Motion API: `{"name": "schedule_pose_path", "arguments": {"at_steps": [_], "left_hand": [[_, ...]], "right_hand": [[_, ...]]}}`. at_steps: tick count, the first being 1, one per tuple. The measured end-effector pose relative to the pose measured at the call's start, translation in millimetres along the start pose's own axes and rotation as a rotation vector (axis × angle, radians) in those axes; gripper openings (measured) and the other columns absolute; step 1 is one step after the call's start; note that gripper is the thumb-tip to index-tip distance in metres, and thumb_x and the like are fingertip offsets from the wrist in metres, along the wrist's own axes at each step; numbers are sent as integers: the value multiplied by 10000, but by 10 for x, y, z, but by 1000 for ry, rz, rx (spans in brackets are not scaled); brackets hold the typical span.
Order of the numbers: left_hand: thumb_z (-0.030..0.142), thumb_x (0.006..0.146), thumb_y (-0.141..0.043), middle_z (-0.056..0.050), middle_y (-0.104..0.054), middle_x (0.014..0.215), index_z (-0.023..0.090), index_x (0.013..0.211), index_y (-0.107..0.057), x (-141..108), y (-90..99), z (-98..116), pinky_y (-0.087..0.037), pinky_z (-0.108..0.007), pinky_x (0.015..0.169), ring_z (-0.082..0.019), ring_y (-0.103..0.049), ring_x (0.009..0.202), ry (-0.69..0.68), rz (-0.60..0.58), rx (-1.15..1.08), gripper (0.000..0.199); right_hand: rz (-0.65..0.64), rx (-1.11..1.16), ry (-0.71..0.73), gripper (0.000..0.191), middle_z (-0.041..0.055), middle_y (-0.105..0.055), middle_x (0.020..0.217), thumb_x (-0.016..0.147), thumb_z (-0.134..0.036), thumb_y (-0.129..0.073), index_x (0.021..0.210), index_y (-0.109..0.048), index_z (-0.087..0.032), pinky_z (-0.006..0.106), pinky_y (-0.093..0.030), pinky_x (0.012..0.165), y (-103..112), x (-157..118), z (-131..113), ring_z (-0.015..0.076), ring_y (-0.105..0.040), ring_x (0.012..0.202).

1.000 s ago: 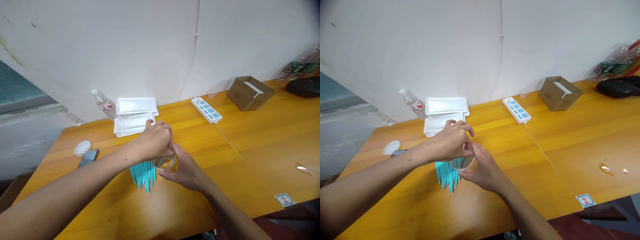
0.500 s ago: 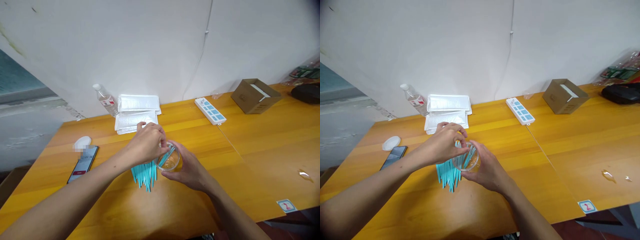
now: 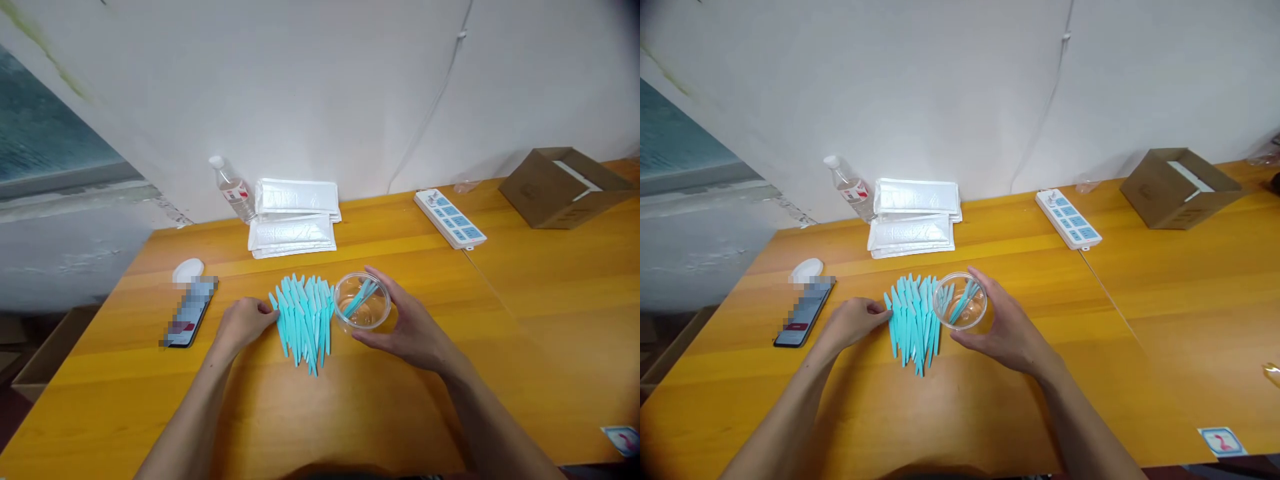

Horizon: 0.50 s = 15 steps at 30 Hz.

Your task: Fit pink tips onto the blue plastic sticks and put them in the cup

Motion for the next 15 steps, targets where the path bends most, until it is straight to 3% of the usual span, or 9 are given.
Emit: {"name": "schedule_pose_path", "arguments": {"at_steps": [5, 9, 12, 15], "left_hand": [[432, 728, -587, 3, -588, 539, 179, 570, -640, 61, -143, -71, -294, -252, 522, -150, -525, 542, 19, -125, -95, 303], [378, 744, -604, 21, -526, 524, 168, 572, -608, -51, -47, -82, -291, -243, 506, -124, -463, 526, 24, -89, -157, 272], [398, 841, -589, 22, -519, 598, 173, 700, -628, -318, 341, 266, -335, -236, 517, -112, -448, 548, -171, 131, -407, 268], [339, 857, -661, 15, -534, 683, 204, 813, -661, -743, 865, 885, -405, -243, 593, -118, -486, 636, -572, 509, -563, 142]], "right_hand": [[-47, 112, 27, 857, 76, -448, 1520, 726, -377, -806, 1475, -398, -288, 493, -324, 1178, -72, 64, 108, 285, -412, 1407], [-49, 176, 41, 857, 89, -468, 1503, 705, -354, -825, 1458, -424, -276, 501, -306, 1184, -115, 68, 165, 290, -427, 1395], [-55, 170, 43, 902, 96, -454, 1513, 674, -353, -844, 1464, -418, -275, 520, -298, 1182, -130, 57, 188, 308, -408, 1405], [-47, 165, 36, 906, 96, -447, 1518, 677, -364, -841, 1468, -408, -277, 519, -312, 1175, -135, 54, 194, 309, -410, 1403]]}}
Point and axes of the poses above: each hand's wrist, its own x-axis towards the middle knuckle, its own y-axis out of the back of the hand, z = x × y, the point moved 6 cm from there along x, towards the middle knuckle
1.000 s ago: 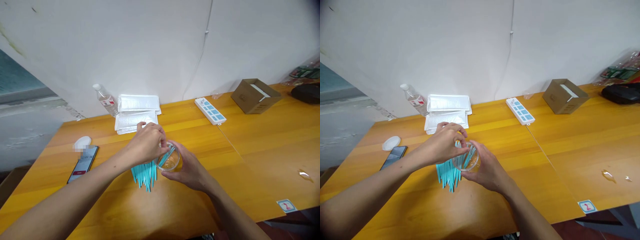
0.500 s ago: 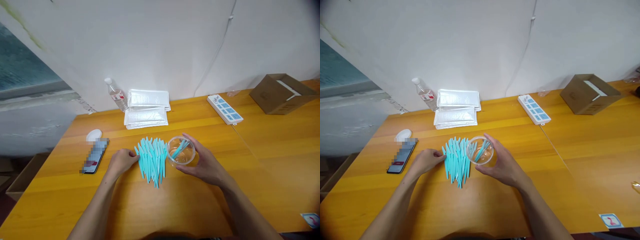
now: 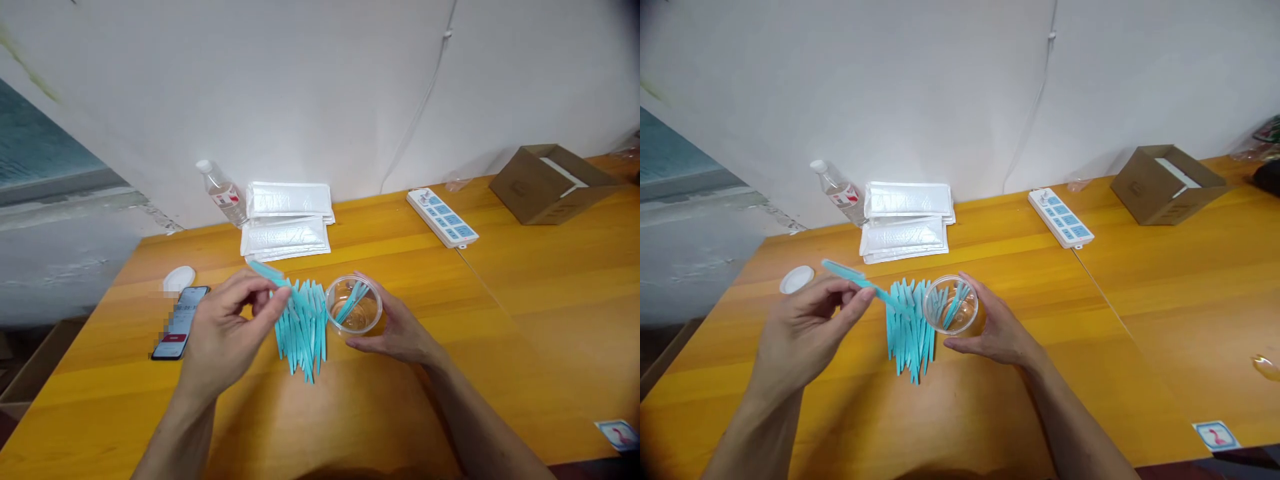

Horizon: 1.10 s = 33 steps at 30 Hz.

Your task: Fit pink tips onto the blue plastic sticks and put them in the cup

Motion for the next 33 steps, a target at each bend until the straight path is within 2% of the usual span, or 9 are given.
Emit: {"name": "schedule_pose_path", "arguments": {"at_steps": [3, 7, 10, 14, 20, 24, 27, 30, 33], "left_hand": [[240, 863, -684, 18, -527, 684, 221, 903, -712, 120, -167, 652, -394, -240, 572, -106, -471, 625, -319, -44, 11, 52], [219, 872, -683, 24, -517, 683, 218, 967, -726, 206, -316, 804, -390, -240, 561, -97, -458, 604, -377, 26, 45, 104], [246, 879, -671, 20, -522, 688, 238, 972, -750, 212, -492, 640, -392, -251, 579, -108, -484, 626, -347, -76, 90, 122], [300, 854, -677, 10, -562, 705, 259, 827, -750, 213, -741, 376, -399, -276, 639, -144, -537, 700, -158, -283, 254, 88], [371, 837, -667, 32, -548, 644, 201, 707, -603, 215, -582, 289, -364, -258, 619, -126, -479, 621, -16, -189, 272, 223], [523, 870, -581, 50, -432, 557, 196, 652, -544, -4, -270, -293, -303, -238, 519, -106, -394, 525, 284, -126, 173, 394], [606, 850, -546, 28, -557, 593, 201, 662, -581, -262, -115, -847, -315, -249, 537, -132, -492, 556, 513, -135, 323, 447], [680, 786, -559, -22, -705, 734, 222, 714, -683, -430, -173, -1162, -340, -274, 592, -211, -623, 705, 613, -269, 485, 481], [691, 749, -578, -43, -732, 771, 230, 729, -718, -452, -345, -1236, -346, -286, 611, -247, -650, 763, 623, -370, 482, 482]], "right_hand": [[23, 14, 15, 873, 86, -498, 1476, 700, -357, -826, 1462, -407, -281, 495, -348, 1159, 8, 13, -39, 292, -463, 1364], [13, 31, 54, 826, 74, -544, 1425, 712, -338, -819, 1438, -429, -271, 444, -385, 1136, 18, 39, -120, 267, -507, 1321], [6, 41, 56, 799, 76, -549, 1414, 712, -328, -817, 1416, -446, -269, 433, -405, 1119, 27, 41, -127, 263, -522, 1302], [17, 25, 43, 792, 77, -552, 1409, 709, -327, -816, 1409, -449, -275, 431, -421, 1100, 28, 23, -94, 265, -531, 1289], [17, 15, 31, 771, 67, -569, 1390, 724, -353, -812, 1402, -455, -274, 400, -435, 1091, 8, 34, -121, 254, -547, 1273], [32, 8, 23, 733, 52, -593, 1366, 731, -356, -811, 1381, -478, -299, 417, -445, 1084, 3, 34, -129, 264, -565, 1256], [76, 13, -5, 722, 59, -606, 1353, 722, -350, -824, 1364, -497, -299, 450, -453, 1081, -11, 3, -56, 281, -577, 1244], [154, 103, -23, 738, 81, -615, 1343, 705, -348, -841, 1354, -494, -287, 485, -473, 1065, -33, -39, 41, 301, -590, 1236], [281, 210, -26, 754, 87, -616, 1342, 728, -369, -822, 1380, -449, -298, 483, -516, 1022, -12, -74, 93, 297, -613, 1213]]}}
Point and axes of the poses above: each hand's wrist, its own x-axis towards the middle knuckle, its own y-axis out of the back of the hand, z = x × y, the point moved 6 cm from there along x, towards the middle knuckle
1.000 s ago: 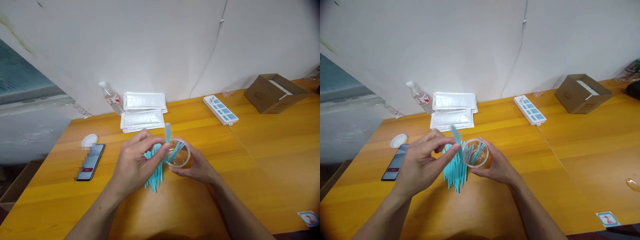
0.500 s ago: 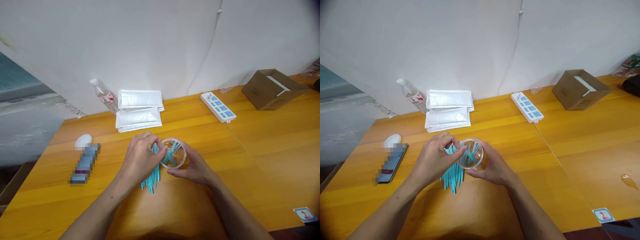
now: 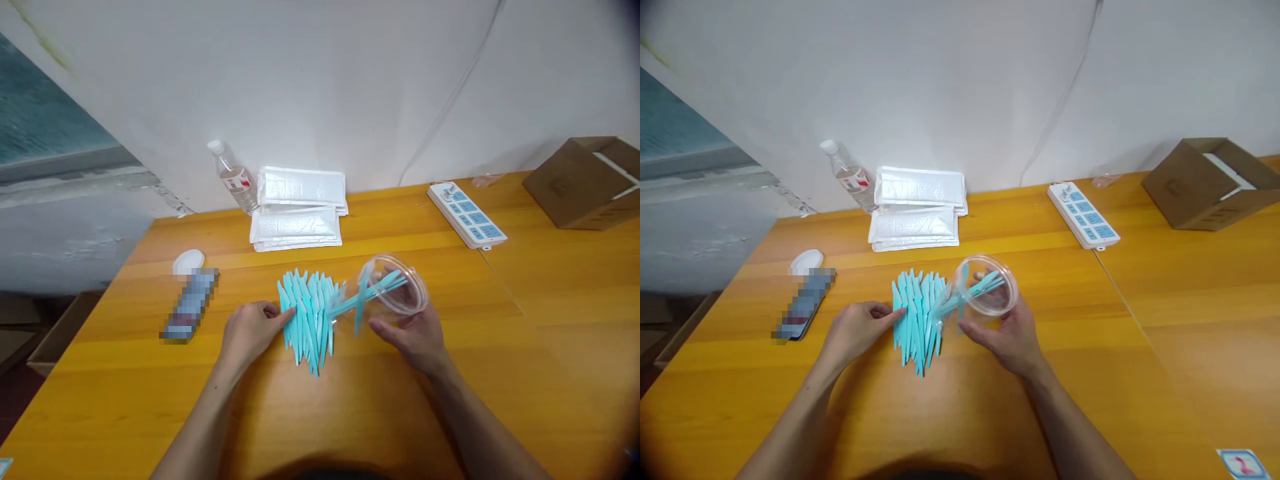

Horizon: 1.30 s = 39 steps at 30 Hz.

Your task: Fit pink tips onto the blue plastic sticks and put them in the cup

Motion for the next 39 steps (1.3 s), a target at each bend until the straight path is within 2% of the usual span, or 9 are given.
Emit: {"name": "schedule_pose_path", "arguments": {"at_steps": [6, 10, 12, 16, 19, 25, 31, 36, 39], "left_hand": [[516, 772, -603, 10, -589, 565, 186, 585, -606, 134, -188, 35, -316, -253, 553, -159, -535, 577, -44, -114, -167, 380], [530, 812, -604, 36, -513, 527, 176, 589, -539, 41, -38, 65, -310, -236, 511, -109, -441, 502, -106, -172, -386, 424], [522, 834, -618, 34, -525, 548, 175, 615, -556, -75, 231, 210, -325, -230, 507, -105, -458, 519, -194, -81, -466, 414], [422, 837, -692, 19, -628, 624, 192, 693, -660, -342, 871, 660, -427, -225, 554, -113, -555, 590, -368, 294, -624, 273], [379, 829, -723, 27, -645, 626, 209, 715, -697, -460, 1078, 998, -464, -229, 553, -104, -573, 569, -473, 452, -731, 206], [336, 876, -682, 33, -626, 673, 231, 764, -707, -479, 961, 1478, -488, -250, 604, -105, -576, 623, -663, 490, -812, 155], [297, 853, -698, -35, -611, 1043, 230, 768, -725, -392, 484, 1885, -480, -347, 890, -183, -575, 1017, -927, 114, -343, 112], [351, 802, -735, -25, -629, 1047, 286, 1000, -730, -328, 461, 1791, -477, -326, 840, -184, -587, 965, -836, 20, -307, 208], [441, 856, -648, -17, -667, 881, 228, 921, -710, -174, 613, 1383, -460, -276, 725, -161, -599, 797, -632, 132, -411, 231]], "right_hand": [[21, -230, 45, 733, 105, -628, 1306, 678, -357, -852, 1318, -509, -260, 478, -515, 1015, 4, 3, -79, 307, -623, 1181], [16, -289, 80, 712, 96, -635, 1278, 690, -373, -837, 1315, -512, -263, 471, -497, 1032, 1, 22, -105, 300, -610, 1186], [-5, -277, 73, 716, 96, -621, 1297, 703, -377, -827, 1331, -501, -265, 469, -490, 1042, -5, 32, -97, 299, -595, 1206], [-30, -268, 89, 727, 82, -601, 1328, 712, -373, -821, 1350, -487, -277, 463, -469, 1070, 23, 48, -128, 289, -576, 1230], [-19, -280, 105, 734, 72, -607, 1318, 702, -375, -829, 1347, -492, -282, 455, -471, 1065, 91, 57, -170, 285, -580, 1221], [-17, -318, 82, 740, 61, -620, 1310, 700, -390, -827, 1355, -496, -291, 448, -482, 1044, 218, 69, -181, 282, -598, 1197], [-101, -282, 96, 772, 48, -610, 1325, 699, -381, -829, 1379, -470, -308, 417, -483, 1032, 152, 70, -187, 269, -598, 1200], [-133, -260, 68, 747, 52, -620, 1305, 714, -381, -817, 1373, -475, -301, 404, -504, 1010, 77, 56, -162, 262, -617, 1170], [-108, -272, 71, 766, 64, -601, 1336, 709, -397, -823, 1378, -465, -298, 430, -488, 1035, 71, 47, -142, 278, -591, 1210]]}}
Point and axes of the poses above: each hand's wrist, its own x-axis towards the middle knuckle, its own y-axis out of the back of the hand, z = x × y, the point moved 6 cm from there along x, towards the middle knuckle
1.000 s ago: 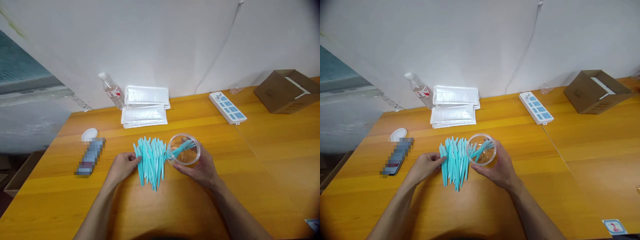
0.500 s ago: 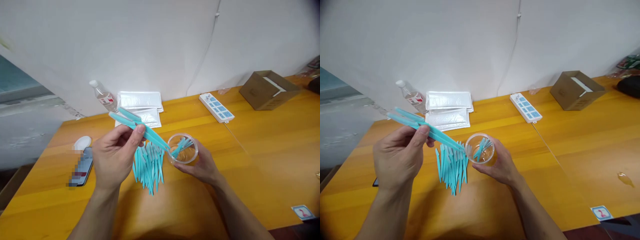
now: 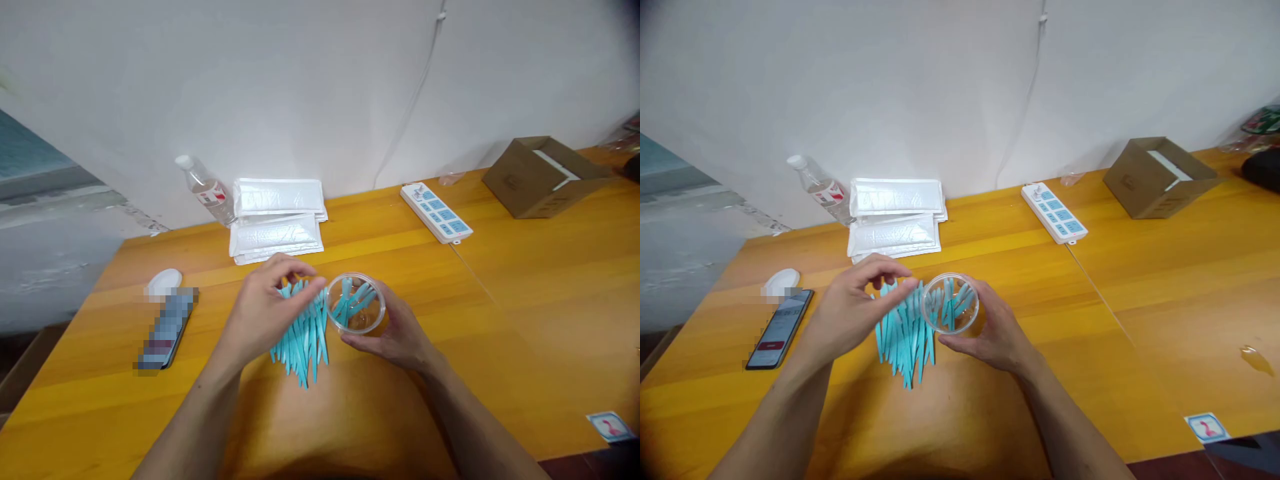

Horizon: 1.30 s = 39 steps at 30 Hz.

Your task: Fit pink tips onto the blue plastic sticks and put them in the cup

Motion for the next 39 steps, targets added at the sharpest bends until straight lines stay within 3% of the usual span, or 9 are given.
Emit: {"name": "schedule_pose_path", "arguments": {"at_steps": [3, 6, 10, 18, 24, 26, 28, 33, 39], "left_hand": [[564, 862, -561, -6, -658, 691, 202, 777, -672, -206, 280, -676, -390, -257, 591, -165, -579, 639, 327, 142, 177, 388], [636, 791, -568, -40, -687, 658, 212, 680, -680, -435, 277, -1271, -323, -272, 553, -218, -607, 636, 550, 2, 444, 453], [585, 755, -583, -61, -712, 686, 223, 648, -697, -536, 104, -1566, -315, -277, 561, -242, -627, 672, 622, -135, 475, 394], [368, 740, -625, 14, -589, 543, 188, 611, -646, -486, 207, -1429, -334, -250, 514, -154, -546, 539, 610, -147, 249, 222], [344, 859, -663, 5, -687, 772, 233, 953, -682, -391, 524, -53, -536, -292, 659, -147, -626, 663, 45, 506, -240, 147], [304, 874, -655, 0, -689, 811, 251, 956, -687, -300, 383, 358, -549, -314, 708, -153, -631, 716, -169, 496, -195, 103], [265, 864, -659, -23, -689, 859, 240, 908, -701, -173, 123, 576, -541, -335, 767, -171, -635, 804, -320, 324, -73, 65], [277, 834, -694, -67, -670, 1073, 250, 986, -733, -76, -102, 325, -454, -411, 946, -229, -603, 1038, -327, 114, 155, 159], [512, 864, -585, -24, -705, 749, 219, 763, -695, -375, 173, -704, -420, -292, 646, -193, -621, 695, 286, 105, 293, 329]], "right_hand": [[16, -16, 9, 771, 72, -593, 1348, 704, -389, -829, 1376, -462, -299, 458, -474, 1054, -9, -6, 18, 289, -573, 1234], [2, -2, -3, 756, 86, -588, 1355, 712, -387, -823, 1371, -466, -290, 474, -476, 1055, -28, -6, 43, 296, -571, 1240], [-11, -4, -12, 772, 83, -587, 1362, 699, -393, -832, 1371, -467, -283, 473, -465, 1071, -41, -7, 65, 295, -566, 1252], [-20, 6, -2, 772, 78, -592, 1360, 693, -391, -834, 1370, -478, -288, 473, -471, 1062, -36, 1, 61, 296, -567, 1251], [-30, 16, -6, 776, 71, -588, 1365, 695, -380, -833, 1377, -471, -299, 474, -459, 1077, -29, 12, 24, 295, -561, 1258], [-34, 27, -13, 775, 63, -592, 1361, 698, -376, -831, 1380, -470, -301, 463, -462, 1078, -30, 15, 13, 288, -569, 1250], [-45, 45, -20, 762, 56, -605, 1343, 708, -384, -822, 1379, -471, -304, 447, -484, 1055, -34, 18, 6, 280, -591, 1223], [-41, 25, 4, 772, 52, -608, 1342, 709, -400, -820, 1387, -460, -312, 432, -498, 1035, -15, 25, -9, 278, -603, 1207], [-44, 2, -2, 747, 61, -601, 1347, 708, -387, -822, 1363, -472, -307, 450, -481, 1051, -23, 27, 20, 288, -580, 1234]]}}
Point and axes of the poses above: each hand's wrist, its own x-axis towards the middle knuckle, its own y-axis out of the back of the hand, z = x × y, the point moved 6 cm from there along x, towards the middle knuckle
